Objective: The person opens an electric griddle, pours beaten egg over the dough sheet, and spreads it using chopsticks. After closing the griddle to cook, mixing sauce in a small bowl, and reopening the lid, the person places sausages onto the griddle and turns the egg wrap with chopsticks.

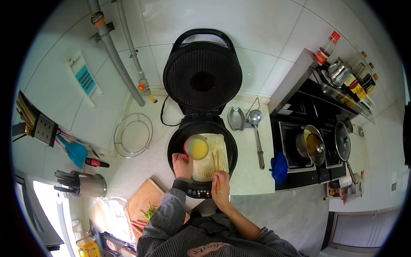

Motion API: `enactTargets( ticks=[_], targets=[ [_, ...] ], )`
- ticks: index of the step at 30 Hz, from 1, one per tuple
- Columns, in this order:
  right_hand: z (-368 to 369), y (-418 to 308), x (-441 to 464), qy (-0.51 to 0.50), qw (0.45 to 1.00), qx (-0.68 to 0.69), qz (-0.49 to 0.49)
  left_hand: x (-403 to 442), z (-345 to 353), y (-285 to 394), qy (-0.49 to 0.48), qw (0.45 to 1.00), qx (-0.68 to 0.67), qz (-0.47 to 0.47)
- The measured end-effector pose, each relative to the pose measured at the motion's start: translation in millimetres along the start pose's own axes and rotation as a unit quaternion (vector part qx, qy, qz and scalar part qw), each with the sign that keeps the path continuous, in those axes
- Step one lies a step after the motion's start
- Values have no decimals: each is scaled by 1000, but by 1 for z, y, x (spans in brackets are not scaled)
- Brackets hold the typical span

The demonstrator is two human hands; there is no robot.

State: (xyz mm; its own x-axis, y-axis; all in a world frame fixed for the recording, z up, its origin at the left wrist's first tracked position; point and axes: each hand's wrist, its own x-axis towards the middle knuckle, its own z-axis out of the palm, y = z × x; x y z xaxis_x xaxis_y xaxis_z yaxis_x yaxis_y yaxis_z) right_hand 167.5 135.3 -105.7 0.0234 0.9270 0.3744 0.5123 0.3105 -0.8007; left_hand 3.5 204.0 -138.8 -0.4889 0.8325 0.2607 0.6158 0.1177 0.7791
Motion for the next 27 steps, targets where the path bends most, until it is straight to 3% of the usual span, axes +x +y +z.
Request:
enactTargets(
  ticks=[9,27],
  targets=[
    [18,-12,-4,-2,998,-2,64,3,0,3,-18,1000,3,2],
    [7,-22,4,36,998,27,42,9,14,2,-29,999,-27,1]
  ],
)
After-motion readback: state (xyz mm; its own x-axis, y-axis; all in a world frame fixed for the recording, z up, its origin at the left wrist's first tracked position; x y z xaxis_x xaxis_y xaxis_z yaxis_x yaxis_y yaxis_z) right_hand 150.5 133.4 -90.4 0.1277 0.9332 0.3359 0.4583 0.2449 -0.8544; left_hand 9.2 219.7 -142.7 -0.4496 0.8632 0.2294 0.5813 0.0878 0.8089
